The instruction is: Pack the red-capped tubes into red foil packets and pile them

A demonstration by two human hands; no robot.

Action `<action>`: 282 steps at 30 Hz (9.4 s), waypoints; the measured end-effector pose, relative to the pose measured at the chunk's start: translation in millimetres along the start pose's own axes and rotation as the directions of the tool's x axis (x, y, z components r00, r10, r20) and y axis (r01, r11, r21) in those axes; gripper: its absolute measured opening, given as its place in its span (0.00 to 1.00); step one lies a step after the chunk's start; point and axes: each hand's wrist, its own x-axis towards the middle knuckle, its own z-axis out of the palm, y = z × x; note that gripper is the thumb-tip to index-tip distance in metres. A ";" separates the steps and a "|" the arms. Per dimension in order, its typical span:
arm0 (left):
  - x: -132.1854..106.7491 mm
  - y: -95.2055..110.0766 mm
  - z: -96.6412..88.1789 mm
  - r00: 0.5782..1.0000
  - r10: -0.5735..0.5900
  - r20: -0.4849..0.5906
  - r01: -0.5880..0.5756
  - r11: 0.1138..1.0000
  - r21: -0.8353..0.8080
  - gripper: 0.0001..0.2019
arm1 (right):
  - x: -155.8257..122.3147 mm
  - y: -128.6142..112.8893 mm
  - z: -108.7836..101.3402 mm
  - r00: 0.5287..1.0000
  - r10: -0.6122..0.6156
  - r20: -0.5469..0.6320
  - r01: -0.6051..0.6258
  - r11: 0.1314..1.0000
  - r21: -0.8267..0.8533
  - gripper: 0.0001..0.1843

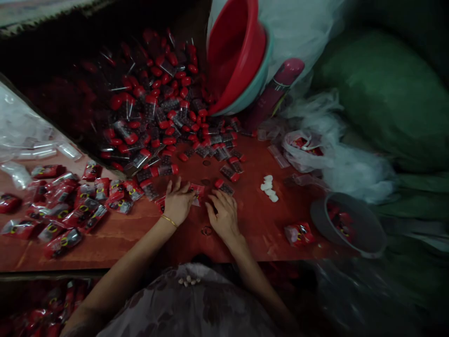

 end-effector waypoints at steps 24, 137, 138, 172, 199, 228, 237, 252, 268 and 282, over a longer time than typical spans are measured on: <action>-14.3 24.6 -30.7 0.843 -0.425 0.330 0.411 0.114 -0.904 0.22 | 22.8 -32.0 -7.4 0.910 0.368 0.189 -0.354 0.454 0.818 0.11; -21.6 42.8 -15.6 0.855 -0.398 0.333 0.238 -0.271 -0.933 0.18 | 9.6 -42.1 -20.8 0.869 0.405 0.286 -0.448 0.395 0.802 0.09; -22.4 42.2 -15.1 0.852 -0.389 0.350 0.247 -0.292 -0.924 0.18 | 10.9 -43.6 -19.3 0.873 0.401 0.278 -0.441 0.402 0.802 0.09; 8.3 -0.5 9.8 0.992 -0.122 -0.043 0.111 0.972 -0.208 0.10 | 10.3 -0.6 1.5 0.999 -0.012 0.046 0.008 0.996 0.087 0.13; -14.9 34.0 -34.6 0.761 -0.446 0.472 0.470 -0.123 -0.874 0.20 | 25.1 -36.4 -5.1 0.944 0.324 0.064 -0.290 0.719 0.631 0.17; -4.6 28.0 -38.4 0.682 -0.339 0.648 0.426 -0.536 -0.729 0.18 | -3.4 38.0 -27.6 0.972 0.232 -0.046 -0.236 0.954 -0.185 0.29; -10.0 23.8 -41.1 0.674 -0.395 0.625 0.423 -0.487 -0.764 0.19 | 23.8 17.5 -19.7 0.878 0.473 0.075 -0.417 0.832 -0.366 0.18; -10.3 28.4 -35.4 0.708 -0.368 0.603 0.446 -0.429 -0.786 0.18 | -17.2 5.1 -78.2 0.886 0.324 0.332 -0.463 0.575 0.674 0.10; -15.2 40.0 -29.6 0.830 -0.359 0.426 0.327 -0.307 -0.894 0.17 | -14.5 -21.4 -52.2 0.864 0.343 0.370 -0.495 0.441 0.748 0.11; -14.3 51.6 -24.4 0.813 -0.323 0.485 0.338 -0.418 -0.843 0.16 | -13.7 -40.3 -31.1 0.876 0.358 0.322 -0.469 0.485 0.738 0.12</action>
